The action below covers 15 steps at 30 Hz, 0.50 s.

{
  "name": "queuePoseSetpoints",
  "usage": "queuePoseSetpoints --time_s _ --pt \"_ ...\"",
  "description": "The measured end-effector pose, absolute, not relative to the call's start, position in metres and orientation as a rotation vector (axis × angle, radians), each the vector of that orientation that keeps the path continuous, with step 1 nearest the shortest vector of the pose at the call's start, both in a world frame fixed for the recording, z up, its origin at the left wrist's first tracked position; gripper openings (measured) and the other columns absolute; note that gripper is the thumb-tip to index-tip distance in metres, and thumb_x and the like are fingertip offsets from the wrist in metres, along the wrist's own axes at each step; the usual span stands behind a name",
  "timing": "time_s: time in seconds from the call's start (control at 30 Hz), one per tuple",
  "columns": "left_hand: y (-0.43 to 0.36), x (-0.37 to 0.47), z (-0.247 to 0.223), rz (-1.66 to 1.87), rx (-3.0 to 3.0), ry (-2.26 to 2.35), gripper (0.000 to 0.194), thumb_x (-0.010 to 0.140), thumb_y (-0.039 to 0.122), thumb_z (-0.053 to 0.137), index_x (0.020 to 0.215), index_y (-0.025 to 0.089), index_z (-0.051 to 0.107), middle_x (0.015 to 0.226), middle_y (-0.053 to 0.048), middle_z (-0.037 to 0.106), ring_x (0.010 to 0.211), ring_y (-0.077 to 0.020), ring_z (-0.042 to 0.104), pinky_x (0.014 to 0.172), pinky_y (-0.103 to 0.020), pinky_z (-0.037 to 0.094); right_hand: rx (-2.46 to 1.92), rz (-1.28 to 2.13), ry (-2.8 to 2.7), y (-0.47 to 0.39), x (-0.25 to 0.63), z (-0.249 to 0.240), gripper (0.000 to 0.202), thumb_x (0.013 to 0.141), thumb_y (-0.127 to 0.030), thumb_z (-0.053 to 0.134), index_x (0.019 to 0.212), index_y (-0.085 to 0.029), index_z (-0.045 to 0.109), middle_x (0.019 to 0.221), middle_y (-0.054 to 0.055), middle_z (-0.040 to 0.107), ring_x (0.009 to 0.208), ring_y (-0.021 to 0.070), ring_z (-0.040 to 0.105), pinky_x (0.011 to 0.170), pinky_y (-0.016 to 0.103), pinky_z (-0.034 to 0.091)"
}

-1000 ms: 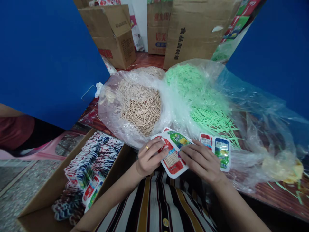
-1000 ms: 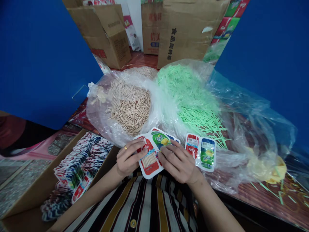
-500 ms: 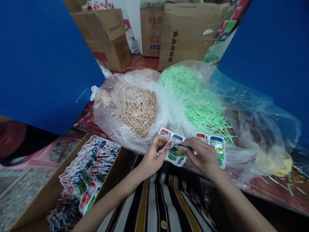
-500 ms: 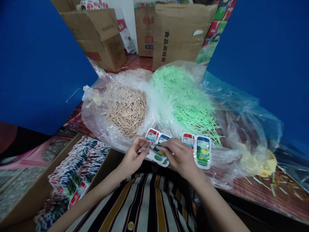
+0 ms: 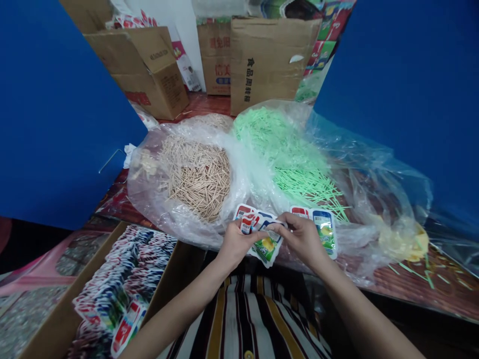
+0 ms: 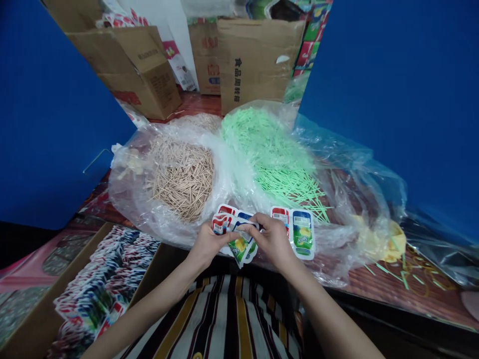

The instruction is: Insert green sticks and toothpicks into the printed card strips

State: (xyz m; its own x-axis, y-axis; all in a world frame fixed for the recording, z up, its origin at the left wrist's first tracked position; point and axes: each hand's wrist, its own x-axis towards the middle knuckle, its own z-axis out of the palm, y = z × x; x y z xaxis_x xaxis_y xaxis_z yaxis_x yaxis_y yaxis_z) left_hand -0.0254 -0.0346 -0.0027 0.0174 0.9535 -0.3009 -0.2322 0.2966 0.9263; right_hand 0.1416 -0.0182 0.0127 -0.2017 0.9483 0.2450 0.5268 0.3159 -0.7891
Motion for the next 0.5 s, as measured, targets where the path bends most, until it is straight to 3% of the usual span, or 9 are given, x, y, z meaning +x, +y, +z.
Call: queuePoseSetpoints --time_s 0.2,0.33,0.4,0.5 --pt "-0.034 -0.020 -0.001 1.143 0.849 1.152 0.019 0.061 0.023 0.078 0.075 0.013 0.069 0.071 -0.001 0.072 0.066 -0.0161 0.064 0.067 -0.026 0.051 -1.238 0.730 -1.850 -0.020 0.145 0.011 0.029 0.081 -0.041 0.062 0.066 -0.016 0.060 0.057 -0.001 0.058 0.052 0.0116 0.054 0.050 0.021 0.040" --pt "-0.034 -0.022 -0.003 1.111 0.848 1.221 0.020 0.062 0.025 0.078 0.076 0.013 0.070 0.075 -0.002 0.074 0.069 -0.0177 0.066 0.070 -0.028 0.052 -1.206 0.786 -1.830 -0.006 0.166 0.018 0.026 0.088 -0.040 0.053 0.093 -0.016 0.063 0.076 0.002 0.067 0.066 0.0138 0.061 0.060 0.023 0.046" --pt "-0.035 -0.022 -0.005 1.091 0.828 1.246 0.022 0.062 0.026 0.078 0.078 0.012 0.071 0.078 -0.004 0.075 0.072 -0.0187 0.067 0.073 -0.029 0.053 -1.319 0.693 -1.769 0.013 0.188 0.023 0.031 0.092 -0.039 0.045 0.102 -0.015 0.062 0.083 0.004 0.069 0.072 0.0154 0.063 0.065 0.025 0.048" --pt "-0.036 -0.021 -0.007 1.092 0.812 1.263 0.024 0.060 0.027 0.079 0.078 0.012 0.072 0.079 -0.005 0.075 0.073 -0.0196 0.068 0.073 -0.029 0.053 -1.726 0.325 -1.888 0.055 0.223 0.027 0.033 0.091 -0.036 0.045 0.092 -0.011 0.067 0.085 0.009 0.070 0.075 0.0184 0.064 0.066 0.025 0.046"
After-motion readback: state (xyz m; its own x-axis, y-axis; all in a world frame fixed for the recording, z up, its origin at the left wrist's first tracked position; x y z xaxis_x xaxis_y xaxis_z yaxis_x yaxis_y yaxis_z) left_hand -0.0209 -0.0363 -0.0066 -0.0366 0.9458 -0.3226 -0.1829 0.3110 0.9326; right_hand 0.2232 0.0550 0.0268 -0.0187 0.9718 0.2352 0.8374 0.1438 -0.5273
